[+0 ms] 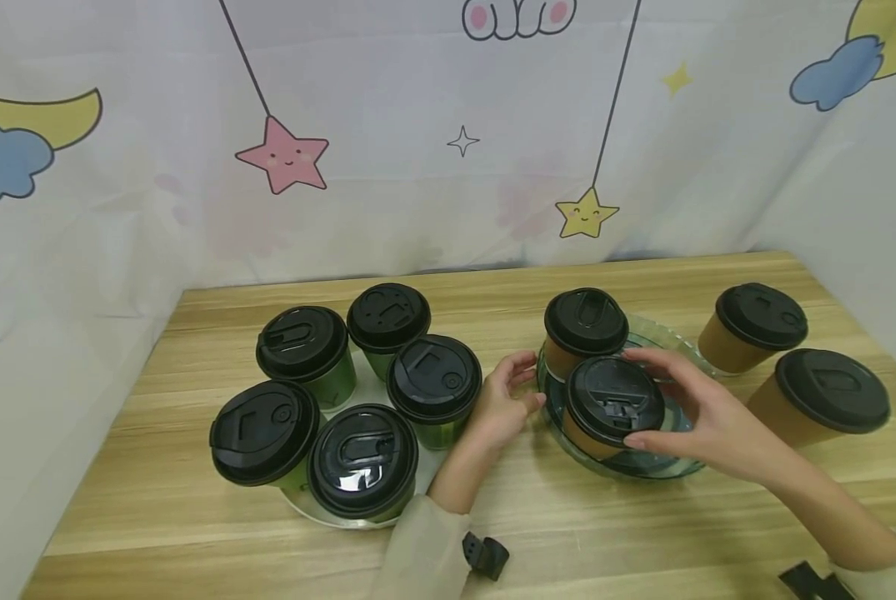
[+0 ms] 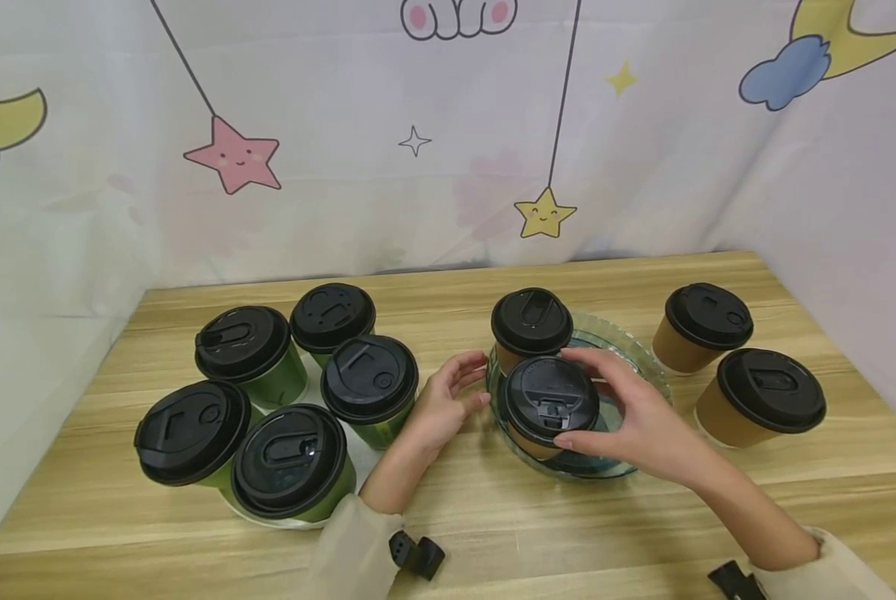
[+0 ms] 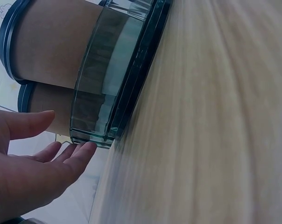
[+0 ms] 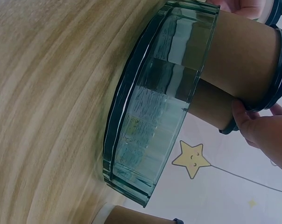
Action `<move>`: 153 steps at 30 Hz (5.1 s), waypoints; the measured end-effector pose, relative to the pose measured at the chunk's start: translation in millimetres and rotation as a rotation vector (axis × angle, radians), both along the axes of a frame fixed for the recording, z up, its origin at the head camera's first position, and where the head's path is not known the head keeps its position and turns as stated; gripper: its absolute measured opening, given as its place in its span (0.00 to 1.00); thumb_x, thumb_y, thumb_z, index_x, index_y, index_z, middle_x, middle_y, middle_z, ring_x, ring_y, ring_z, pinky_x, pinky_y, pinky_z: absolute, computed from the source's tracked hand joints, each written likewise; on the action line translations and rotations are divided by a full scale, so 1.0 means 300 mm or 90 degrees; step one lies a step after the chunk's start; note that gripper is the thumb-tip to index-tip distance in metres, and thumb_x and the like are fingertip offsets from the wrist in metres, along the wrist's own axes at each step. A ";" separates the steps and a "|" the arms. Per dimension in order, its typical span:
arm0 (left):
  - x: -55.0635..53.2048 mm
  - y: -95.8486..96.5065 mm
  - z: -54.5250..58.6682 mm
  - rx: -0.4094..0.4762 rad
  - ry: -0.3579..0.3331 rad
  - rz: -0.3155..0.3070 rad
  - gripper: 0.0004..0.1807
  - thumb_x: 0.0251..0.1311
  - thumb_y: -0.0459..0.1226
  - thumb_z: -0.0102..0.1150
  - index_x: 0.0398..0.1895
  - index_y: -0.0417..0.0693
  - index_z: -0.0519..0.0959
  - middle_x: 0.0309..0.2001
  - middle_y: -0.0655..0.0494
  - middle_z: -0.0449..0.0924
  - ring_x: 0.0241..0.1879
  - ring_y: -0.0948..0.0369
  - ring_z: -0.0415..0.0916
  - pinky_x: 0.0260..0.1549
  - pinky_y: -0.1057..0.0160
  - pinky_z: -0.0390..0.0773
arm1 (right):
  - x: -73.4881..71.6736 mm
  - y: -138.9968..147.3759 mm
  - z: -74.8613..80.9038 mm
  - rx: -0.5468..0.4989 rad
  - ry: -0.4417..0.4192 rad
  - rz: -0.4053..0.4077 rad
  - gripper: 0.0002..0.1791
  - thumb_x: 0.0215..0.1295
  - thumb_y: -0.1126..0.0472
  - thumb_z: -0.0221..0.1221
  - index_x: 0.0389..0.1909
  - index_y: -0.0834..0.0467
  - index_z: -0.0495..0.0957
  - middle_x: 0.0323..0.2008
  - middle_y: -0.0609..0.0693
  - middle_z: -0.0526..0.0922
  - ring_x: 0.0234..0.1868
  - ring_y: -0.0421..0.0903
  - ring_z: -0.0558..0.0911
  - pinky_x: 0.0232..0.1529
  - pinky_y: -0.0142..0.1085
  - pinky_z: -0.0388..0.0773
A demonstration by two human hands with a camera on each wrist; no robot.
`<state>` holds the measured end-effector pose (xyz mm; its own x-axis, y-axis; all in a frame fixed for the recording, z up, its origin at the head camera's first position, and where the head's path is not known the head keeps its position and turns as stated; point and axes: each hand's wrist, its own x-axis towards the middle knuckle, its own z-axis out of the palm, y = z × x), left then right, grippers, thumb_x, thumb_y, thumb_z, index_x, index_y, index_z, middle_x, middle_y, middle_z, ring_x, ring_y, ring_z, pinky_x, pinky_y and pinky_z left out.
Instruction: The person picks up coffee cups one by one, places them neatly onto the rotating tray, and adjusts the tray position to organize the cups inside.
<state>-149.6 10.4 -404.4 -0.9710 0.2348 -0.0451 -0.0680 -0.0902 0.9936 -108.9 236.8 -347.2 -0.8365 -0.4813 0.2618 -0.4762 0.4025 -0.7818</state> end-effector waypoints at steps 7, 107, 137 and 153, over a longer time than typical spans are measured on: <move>0.001 0.002 0.001 -0.038 -0.007 0.019 0.24 0.52 0.20 0.53 0.56 0.31 0.67 0.52 0.39 0.69 0.54 0.48 0.68 0.50 0.59 0.71 | -0.003 0.027 0.014 0.014 0.016 -0.001 0.45 0.45 0.76 0.66 0.66 0.62 0.56 0.63 0.50 0.61 0.58 0.36 0.65 0.53 0.22 0.64; 0.009 -0.003 0.011 -0.018 -0.027 -0.014 0.26 0.59 0.23 0.46 0.63 0.36 0.60 0.58 0.38 0.66 0.59 0.48 0.64 0.55 0.57 0.68 | -0.240 0.428 0.064 0.155 -0.109 -0.434 0.48 0.59 0.44 0.57 0.71 0.56 0.42 0.68 0.64 0.47 0.66 0.65 0.46 0.54 0.66 0.53; 0.016 -0.001 0.012 -0.022 -0.008 0.019 0.22 0.57 0.22 0.47 0.58 0.33 0.65 0.48 0.38 0.72 0.50 0.46 0.70 0.45 0.59 0.74 | -0.277 0.414 0.049 0.197 -0.172 -0.422 0.55 0.55 0.43 0.61 0.70 0.65 0.38 0.66 0.73 0.42 0.61 0.74 0.49 0.49 0.67 0.57; 0.018 -0.006 0.016 -0.016 -0.013 0.006 0.25 0.58 0.21 0.46 0.61 0.34 0.63 0.54 0.36 0.68 0.56 0.46 0.67 0.51 0.56 0.71 | -0.280 0.419 0.045 0.227 -0.177 -0.422 0.56 0.54 0.42 0.61 0.70 0.65 0.38 0.63 0.78 0.47 0.50 0.73 0.62 0.41 0.62 0.66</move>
<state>-144.3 8.5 -399.6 -0.9718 0.2249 -0.0710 -0.0878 -0.0659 0.9940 -193.0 362.4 -333.6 -0.9896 0.1236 -0.0740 0.1430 0.7814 -0.6074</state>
